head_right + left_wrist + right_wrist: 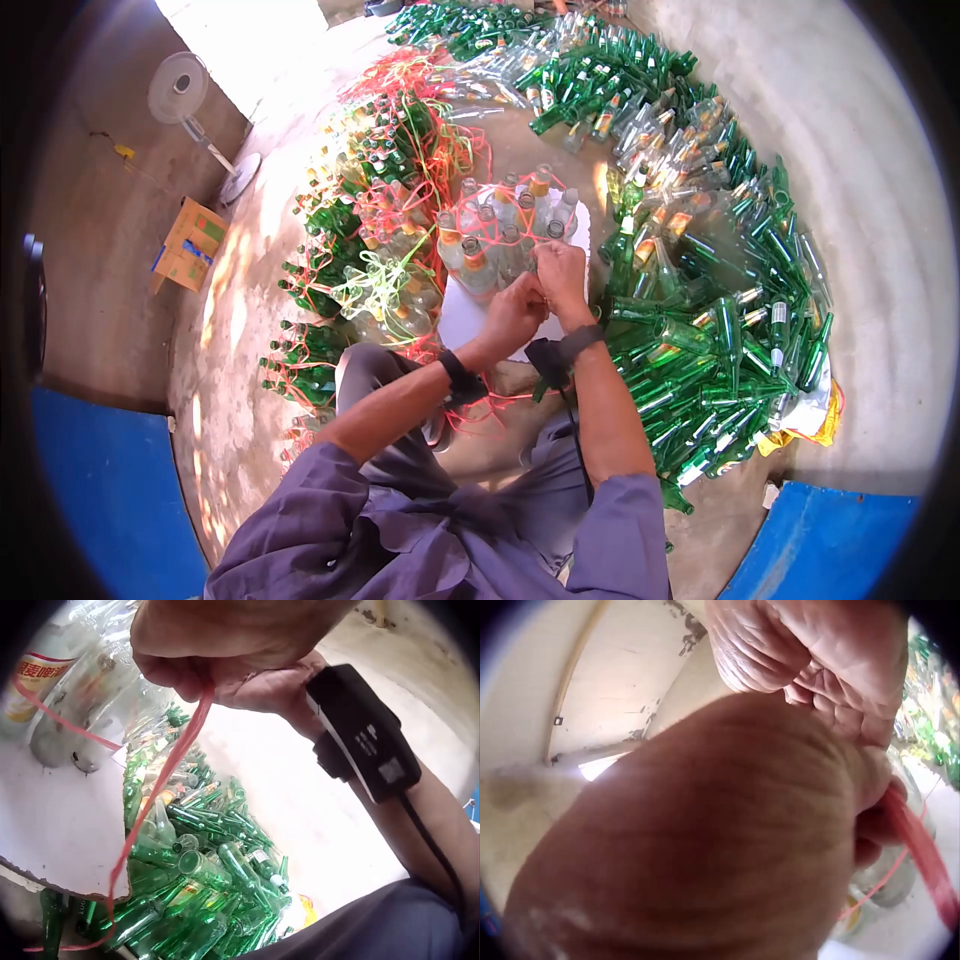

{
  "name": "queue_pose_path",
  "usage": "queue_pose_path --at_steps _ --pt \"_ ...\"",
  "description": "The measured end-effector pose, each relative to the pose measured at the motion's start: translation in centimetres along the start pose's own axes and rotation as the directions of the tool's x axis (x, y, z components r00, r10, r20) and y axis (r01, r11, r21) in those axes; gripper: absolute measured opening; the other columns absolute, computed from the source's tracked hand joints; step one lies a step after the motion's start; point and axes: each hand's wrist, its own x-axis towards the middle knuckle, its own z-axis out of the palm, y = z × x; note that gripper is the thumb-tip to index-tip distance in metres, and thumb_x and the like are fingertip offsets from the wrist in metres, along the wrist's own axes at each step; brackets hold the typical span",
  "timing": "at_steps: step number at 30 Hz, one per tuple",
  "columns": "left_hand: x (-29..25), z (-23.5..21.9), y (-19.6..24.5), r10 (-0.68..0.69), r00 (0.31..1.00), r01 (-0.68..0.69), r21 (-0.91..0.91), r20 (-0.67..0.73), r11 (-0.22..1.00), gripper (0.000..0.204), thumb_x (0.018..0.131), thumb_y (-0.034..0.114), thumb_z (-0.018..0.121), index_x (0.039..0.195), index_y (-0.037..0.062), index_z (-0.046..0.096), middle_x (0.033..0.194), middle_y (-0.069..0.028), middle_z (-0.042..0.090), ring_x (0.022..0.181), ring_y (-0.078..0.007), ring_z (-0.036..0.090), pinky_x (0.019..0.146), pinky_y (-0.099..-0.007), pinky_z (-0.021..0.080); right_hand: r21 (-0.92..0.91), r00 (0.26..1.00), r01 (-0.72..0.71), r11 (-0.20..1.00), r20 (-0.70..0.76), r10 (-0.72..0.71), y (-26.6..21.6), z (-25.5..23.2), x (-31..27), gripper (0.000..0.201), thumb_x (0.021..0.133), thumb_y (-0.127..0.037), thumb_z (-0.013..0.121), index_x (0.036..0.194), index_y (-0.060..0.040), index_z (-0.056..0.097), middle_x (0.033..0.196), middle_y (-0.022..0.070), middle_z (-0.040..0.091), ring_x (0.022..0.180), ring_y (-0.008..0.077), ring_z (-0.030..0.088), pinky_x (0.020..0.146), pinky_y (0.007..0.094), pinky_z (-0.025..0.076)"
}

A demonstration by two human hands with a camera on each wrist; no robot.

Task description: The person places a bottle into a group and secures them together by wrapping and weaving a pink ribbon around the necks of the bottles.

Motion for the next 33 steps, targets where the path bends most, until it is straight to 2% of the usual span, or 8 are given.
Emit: queue_pose_path --at_steps 1,3,5,10,12,19,24,33 --pt "0.3 -0.5 0.2 -0.005 1.0 0.005 -0.002 0.004 1.0 0.019 0.08 -0.002 0.061 0.096 0.0055 0.058 0.077 -0.0177 0.066 0.075 -0.0334 0.068 0.069 -0.0409 0.053 -0.002 1.0 -0.006 1.0 -0.002 0.006 -0.3 0.2 -0.1 0.025 0.084 -0.016 0.064 0.077 0.0065 0.071 0.057 0.003 0.059 0.057 0.0095 0.053 0.053 0.0294 0.042" --pt "1.3 -2.3 0.8 0.411 0.909 -0.412 0.288 0.065 0.864 0.024 0.076 0.0 0.064 0.098 0.0061 0.061 0.074 -0.0162 0.066 0.072 -0.0336 0.065 0.069 -0.0427 0.052 0.133 0.997 -0.031 0.991 -0.064 0.04 -0.9 0.6 -0.1 0.022 0.081 -0.014 0.064 0.074 0.0065 0.07 0.056 0.0013 0.055 0.054 0.0079 0.047 0.05 0.0294 0.038" --pt "1.7 -4.3 3.1 0.345 0.935 -0.35 0.36 0.08 0.865 0.032 0.074 0.001 0.066 0.106 0.004 0.063 0.088 -0.0104 0.069 0.087 -0.0333 0.065 0.079 -0.0433 0.052 0.093 0.996 -0.054 0.994 -0.059 0.059 -0.3 0.2 0.3 0.022 0.082 -0.016 0.064 0.077 0.0042 0.071 0.056 -0.0016 0.052 0.054 0.0073 0.045 0.049 0.0283 0.035" --pt "6.1 -6.5 3.0 0.56 0.827 -0.424 0.614 -0.037 0.666 0.036 0.074 0.008 0.071 0.109 0.0084 0.065 0.108 -0.0094 0.068 0.099 -0.0321 0.062 0.089 -0.0475 0.048 0.002 0.997 -0.065 0.998 -0.035 0.065 -0.8 -0.9 0.6 0.023 0.082 -0.019 0.066 0.079 0.003 0.072 0.055 -0.0048 0.048 0.052 0.0063 0.041 0.048 0.0283 0.031" --pt "6.6 -7.2 2.2 0.464 0.885 -0.376 0.655 0.043 0.655 0.034 0.076 0.012 0.071 0.11 0.0085 0.066 0.105 -0.0092 0.069 0.099 -0.0318 0.063 0.089 -0.0471 0.048 -0.122 0.997 0.077 0.989 -0.022 -0.081 -0.7 -1.2 0.5 0.025 0.082 -0.02 0.067 0.077 0.0043 0.072 0.055 -0.0044 0.048 0.053 0.0058 0.039 0.048 0.0282 0.031" --pt "8.1 -6.7 1.4 0.228 0.967 -0.232 0.748 0.111 0.622 0.027 0.087 0.028 0.067 0.109 0.013 0.069 0.087 -0.0089 0.072 0.088 -0.0301 0.069 0.074 -0.0448 0.053 -0.155 0.998 0.058 0.986 0.002 -0.058 -0.8 -2.4 0.5 0.027 0.084 -0.02 0.065 0.078 0.006 0.072 0.056 -0.0045 0.048 0.053 0.0056 0.039 0.049 0.028 0.031" --pt "8.5 -6.6 1.9 0.206 0.972 -0.219 0.752 0.113 0.622 0.024 0.088 0.03 0.066 0.105 0.0138 0.069 0.085 -0.01 0.072 0.084 -0.0312 0.069 0.069 -0.0462 0.054 -0.227 0.96 0.28 0.933 0.061 -0.273 0.0 -1.7 0.4 0.027 0.086 -0.016 0.06 0.071 0.0058 0.064 0.049 0.005 0.045 0.049 0.0082 0.042 0.047 0.033 0.037" --pt "9.2 -6.9 1.8 0.147 0.978 -0.207 0.751 0.147 0.627 0.021 0.088 0.031 0.066 0.099 0.0139 0.07 0.081 -0.0141 0.071 0.079 -0.0357 0.069 0.068 -0.0494 0.053 -0.214 0.958 0.286 0.934 0.065 -0.279 -0.6 -1.3 -0.1 0.024 0.085 -0.013 0.058 0.069 0.0051 0.059 0.049 0.0081 0.043 0.05 0.0098 0.038 0.047 0.0353 0.036"
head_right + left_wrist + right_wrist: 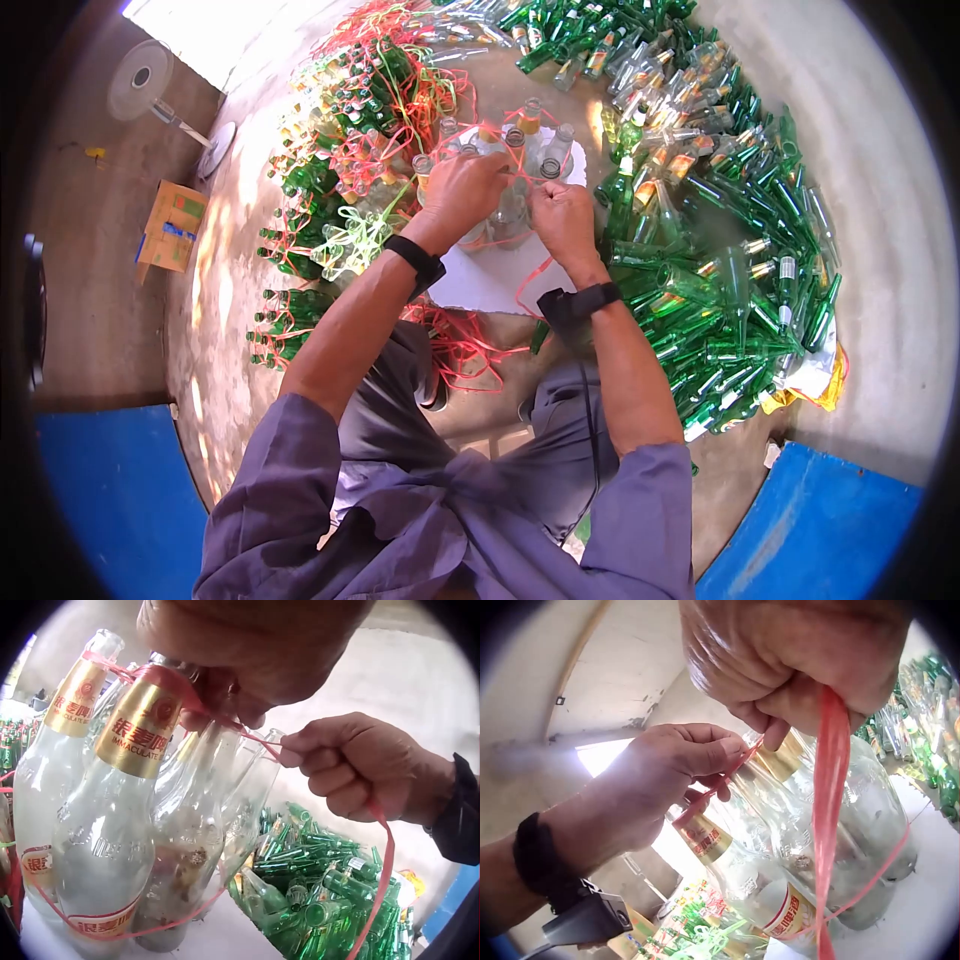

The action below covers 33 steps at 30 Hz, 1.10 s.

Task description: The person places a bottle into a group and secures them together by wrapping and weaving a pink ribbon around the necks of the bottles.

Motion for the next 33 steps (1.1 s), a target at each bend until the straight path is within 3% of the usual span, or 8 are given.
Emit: queue_pose_path --at_steps 5,7,16,22,25,28,31,33 --pt "0.1 -0.3 0.1 0.034 0.998 -0.039 -0.071 -0.061 0.997 0.016 0.086 0.024 0.066 0.092 0.0093 0.069 0.072 -0.0177 0.067 0.069 -0.037 0.067 0.062 -0.0493 0.05 -0.031 1.0 -0.016 0.999 0.013 0.017 0.2 -0.2 0.0 0.025 0.086 -0.013 0.058 0.068 0.0052 0.059 0.049 0.0073 0.043 0.05 0.0094 0.037 0.047 0.0352 0.035" --pt "0.0 -0.3 0.0 -0.023 0.999 0.025 -0.049 0.031 0.998 0.022 0.087 0.033 0.066 0.1 0.0144 0.07 0.077 -0.0153 0.069 0.076 -0.0373 0.068 0.067 -0.0503 0.052 -0.017 0.999 -0.043 0.999 0.015 0.044 -0.1 -0.1 -0.4 0.025 0.086 -0.012 0.058 0.068 0.0051 0.059 0.049 0.0071 0.042 0.05 0.0092 0.037 0.047 0.035 0.034" --pt "-0.6 -0.5 0.5 -0.076 0.997 0.076 -0.103 -0.004 0.992 0.022 0.087 0.03 0.066 0.105 0.0172 0.071 0.082 -0.0151 0.07 0.08 -0.0366 0.069 0.068 -0.0496 0.053 -0.117 0.996 -0.028 0.993 0.086 0.038 1.4 -0.6 -0.6 0.026 0.088 -0.016 0.06 0.082 0.0062 0.071 0.054 0.0028 0.052 0.055 0.0059 0.046 0.052 0.0284 0.038" --pt "-0.5 -0.5 0.8 -0.094 0.996 0.094 -0.081 0.006 0.992 0.028 0.086 0.032 0.069 0.111 0.0203 0.071 0.085 -0.0145 0.071 0.081 -0.0367 0.069 0.068 -0.0487 0.053 -0.025 0.981 -0.184 0.983 0.053 0.185 1.2 -0.4 -2.0 0.029 0.089 -0.018 0.058 0.081 0.0066 0.071 0.063 0.006 0.058 0.061 0.0095 0.051 0.059 0.0286 0.042" --pt "-0.6 -0.4 0.8 -0.097 0.995 0.096 -0.085 -0.013 0.992 0.029 0.085 0.032 0.07 0.112 0.0204 0.071 0.086 -0.0138 0.072 0.08 -0.0362 0.069 0.068 -0.0481 0.054 -0.092 0.991 -0.127 0.988 0.026 0.13 1.7 0.1 -2.3 0.029 0.089 -0.019 0.058 0.082 0.0063 0.071 0.065 0.0071 0.061 0.061 0.0109 0.052 0.06 0.0289 0.042" --pt "-0.5 -0.1 0.6 -0.07 0.997 0.067 -0.084 -0.023 0.994 0.03 0.085 0.032 0.07 0.113 0.0207 0.071 0.085 -0.0126 0.072 0.079 -0.0354 0.069 0.068 -0.0475 0.054 -0.006 0.997 -0.069 0.998 -0.021 0.069 1.6 -0.2 -2.0 0.028 0.089 -0.019 0.059 0.076 0.0037 0.069 0.049 0.0124 0.046 0.047 0.0149 0.044 0.05 0.0355 0.039" --pt "-0.5 -0.1 0.6 -0.089 0.996 0.086 -0.1 -0.026 0.991 0.029 0.085 0.032 0.07 0.112 0.0212 0.072 0.085 -0.0119 0.073 0.078 -0.035 0.069 0.067 -0.0471 0.054 -0.153 0.999 -0.039 0.987 -0.04 0.033 0.2 -1.1 -2.1 0.026 0.089 -0.017 0.059 0.076 0.0032 0.068 0.053 0.0177 0.05 0.047 0.0194 0.047 0.051 0.0368 0.04" --pt "-0.4 -0.3 0.8 -0.106 0.994 0.105 -0.1 -0.008 0.989 0.028 0.085 0.031 0.07 0.111 0.021 0.072 0.085 -0.0118 0.073 0.078 -0.0352 0.069 0.067 -0.0469 0.054 -0.264 0.995 0.079 0.961 -0.043 -0.094 -0.9 -1.8 -2.2 0.024 0.089 -0.017 0.06 0.075 0.0028 0.064 0.06 0.0227 0.055 0.049 0.0299 0.055 0.053 0.0404 0.043"
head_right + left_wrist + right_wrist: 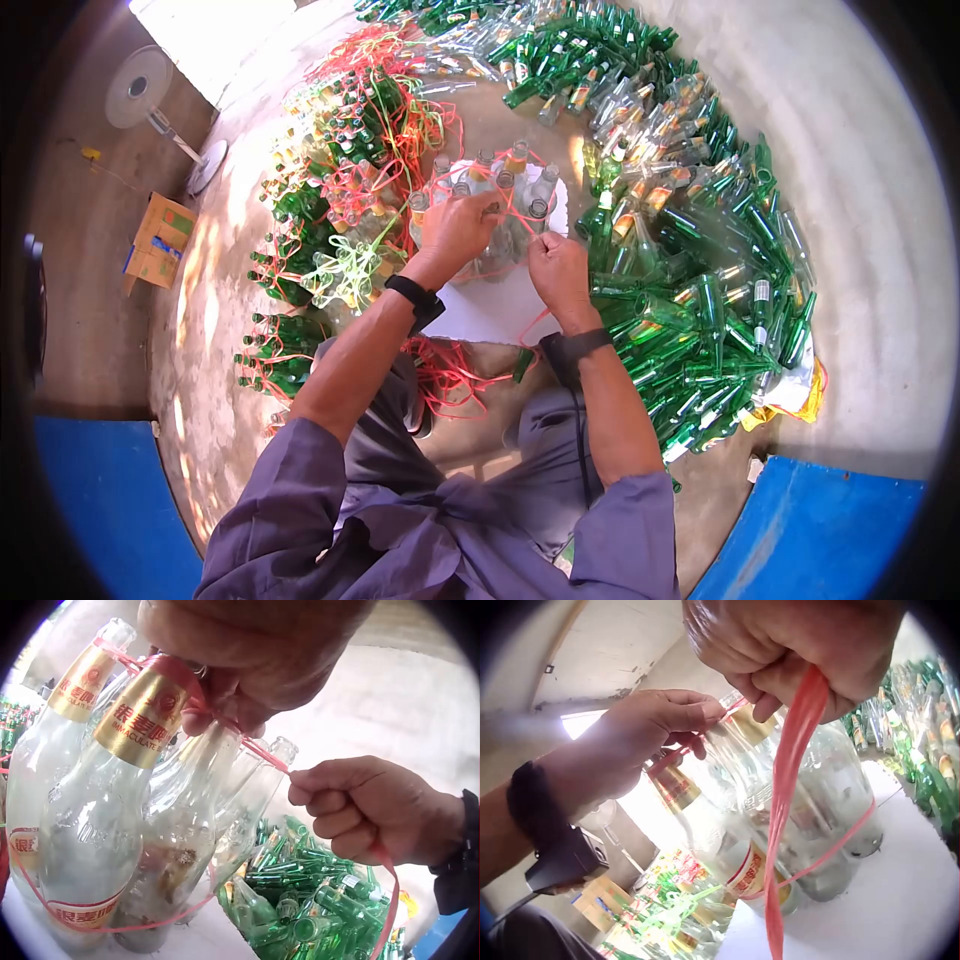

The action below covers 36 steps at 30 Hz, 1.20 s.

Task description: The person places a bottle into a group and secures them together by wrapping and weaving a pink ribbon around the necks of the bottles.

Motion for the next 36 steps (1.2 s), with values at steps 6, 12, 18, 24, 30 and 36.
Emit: queue_pose_path --at_steps 6,12,18,24,30,36 --pt "0.0 0.3 -0.2 0.024 0.999 -0.025 -0.027 -0.039 0.999 0.024 0.085 0.029 0.069 0.106 0.0174 0.072 0.08 -0.0141 0.071 0.075 -0.0358 0.069 0.065 -0.0474 0.053 -0.272 0.968 0.249 0.93 0.03 -0.25 -1.0 -2.4 3.2 0.023 0.089 -0.016 0.062 0.073 0.0002 0.059 0.071 0.0214 0.063 0.069 0.0407 0.063 0.058 0.0454 0.048" --pt "-0.1 0.3 -0.1 0.047 0.997 -0.05 -0.039 -0.064 0.998 0.02 0.086 0.028 0.068 0.1 0.0137 0.071 0.076 -0.016 0.07 0.072 -0.0365 0.068 0.063 -0.0485 0.052 -0.34 0.976 0.214 0.916 0.034 -0.215 0.5 -2.0 7.3 0.019 0.087 -0.018 0.065 0.078 -0.0005 0.066 0.074 0.0189 0.066 0.071 0.0386 0.065 0.062 0.0455 0.05" --pt "0.0 0.5 -0.5 0.028 1.0 -0.028 -0.017 -0.006 0.999 0.031 0.085 0.029 0.07 0.114 0.0196 0.072 0.088 -0.0092 0.074 0.079 -0.0328 0.07 0.067 -0.0451 0.054 0.094 0.996 -0.086 0.992 -0.019 0.089 4.1 0.0 7.8 0.026 0.084 -0.024 0.072 0.08 0.002 0.071 0.071 0.0134 0.069 0.06 0.0193 0.061 0.059 0.0357 0.047" --pt "-0.2 0.2 -0.2 0.047 0.999 -0.047 -0.013 -0.015 0.999 0.034 0.084 0.028 0.07 0.117 0.0197 0.07 0.091 -0.0092 0.074 0.082 -0.032 0.07 0.069 -0.0451 0.054 0.303 0.966 -0.259 0.917 0.076 0.248 6.7 0.8 5.4 0.026 0.093 -0.022 0.066 0.089 0.0028 0.073 0.068 -0.0011 0.061 0.066 0.007 0.049 0.063 0.0262 0.042" --pt "-1.2 0.1 -1.1 0.188 0.968 -0.207 -0.107 -0.166 0.973 0.042 0.079 0.016 0.071 0.121 0.0131 0.067 0.103 -0.0103 0.073 0.095 -0.0312 0.066 0.083 -0.0433 0.051 0.39 0.96 -0.278 0.878 0.082 0.267 6.1 1.7 4.3 0.024 0.096 -0.018 0.061 0.099 0.0026 0.073 0.073 -0.0055 0.058 0.068 0.0057 0.046 0.062 0.0242 0.04" --pt "-7.0 -0.1 -1.4 0.0 0.921 -0.05 -0.119 -0.39 0.992 0.077 0.07 0.009 0.078 0.141 0.0104 0.049 0.144 -0.0137 0.05 0.129 -0.0364 0.046 0.11 -0.048 0.034 0.235 0.964 -0.263 0.936 0.094 0.247 7.1 2.0 4.4 0.026 0.097 -0.019 0.06 0.103 0.0023 0.072 0.067 -0.0032 0.052 0.063 0.0074 0.043 0.058 0.0275 0.04"
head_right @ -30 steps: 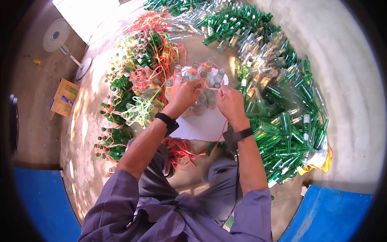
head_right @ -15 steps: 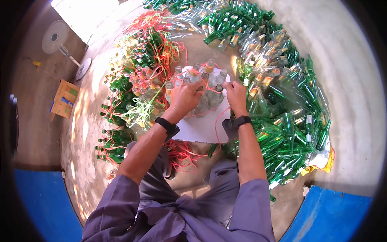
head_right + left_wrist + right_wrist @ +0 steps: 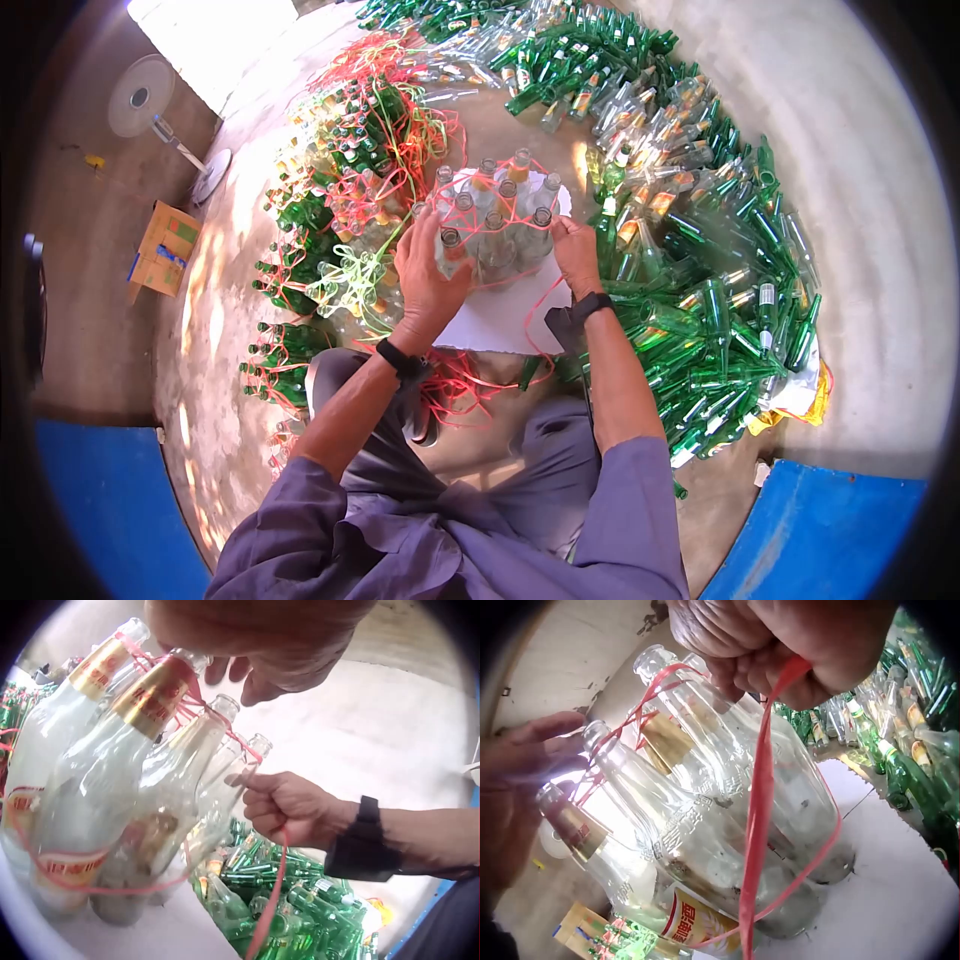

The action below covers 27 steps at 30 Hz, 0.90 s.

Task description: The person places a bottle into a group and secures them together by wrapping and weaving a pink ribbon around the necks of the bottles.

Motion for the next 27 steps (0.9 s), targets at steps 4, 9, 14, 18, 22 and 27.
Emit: queue_pose_path --at_steps 4,9,14,18,22,27 --pt "-1.1 0.9 -1.1 -0.105 0.994 0.105 -0.027 0.022 0.994 0.098 0.068 0.012 0.081 0.151 0.008 0.031 0.157 -0.0176 0.034 0.139 -0.0391 0.036 0.113 -0.0491 0.031 -0.035 1.0 0.008 0.999 0.01 -0.008 0.9 0.0 0.3 0.028 0.098 -0.022 0.06 0.103 0.004 0.069 0.064 0.0022 0.049 0.062 0.0089 0.042 0.058 0.0296 0.04" --pt "-0.9 2.3 -2.1 -0.135 0.99 0.135 0.002 -0.043 0.991 0.094 0.069 0.011 0.082 0.15 0.0081 0.034 0.158 -0.0183 0.033 0.138 -0.0406 0.036 0.113 -0.0487 0.032 -0.035 0.999 0.041 0.999 0.016 -0.04 0.4 -0.3 0.2 0.029 0.097 -0.024 0.06 0.101 0.0036 0.069 0.063 0.0047 0.048 0.062 0.0095 0.042 0.058 0.0309 0.04" --pt "0.0 2.4 -3.2 -0.147 0.988 0.148 0.022 -0.049 0.989 0.086 0.071 0.003 0.079 0.148 0.01 0.04 0.158 -0.0173 0.033 0.132 -0.0413 0.042 0.112 -0.0479 0.036 0.012 0.999 0.015 1.0 0.028 -0.016 1.4 0.5 0.7 0.028 0.098 -0.021 0.059 0.091 0.0046 0.069 0.064 -0.0062 0.044 0.06 0.0057 0.035 0.053 0.0262 0.031" --pt "1.0 2.4 -4.0 -0.191 0.981 0.191 -0.006 -0.045 0.982 0.086 0.071 -0.001 0.079 0.148 0.0113 0.042 0.158 -0.0161 0.035 0.132 -0.0374 0.044 0.109 -0.0439 0.041 0.014 0.999 0.037 0.999 -0.002 -0.037 1.0 1.1 0.3 0.026 0.097 -0.02 0.06 0.098 0.0041 0.071 0.065 -0.0071 0.045 0.06 0.0056 0.034 0.053 0.026 0.031" --pt "2.9 1.7 -6.7 -0.218 0.975 0.223 -0.196 0.045 0.955 0.085 0.072 -0.005 0.078 0.148 0.0134 0.046 0.159 -0.0146 0.034 0.131 -0.0296 0.049 0.108 -0.0397 0.043 0.047 0.995 0.096 0.994 0.01 -0.096 1.0 2.4 0.1 0.025 0.096 -0.022 0.064 0.094 0.0028 0.07 0.061 0.0022 0.045 0.059 0.0092 0.037 0.054 0.0306 0.037" --pt "3.8 0.0 -7.0 -0.229 0.968 0.25 -0.333 0.101 0.909 0.075 0.075 -0.001 0.077 0.144 0.0105 0.049 0.157 -0.0166 0.037 0.133 -0.0312 0.049 0.108 -0.0404 0.043 -0.045 0.985 0.17 0.984 -0.017 -0.171 0.2 3.5 -0.1 0.029 0.095 -0.024 0.065 0.083 0.0023 0.065 0.06 0.015 0.043 0.057 0.0161 0.036 0.055 0.0353 0.04"
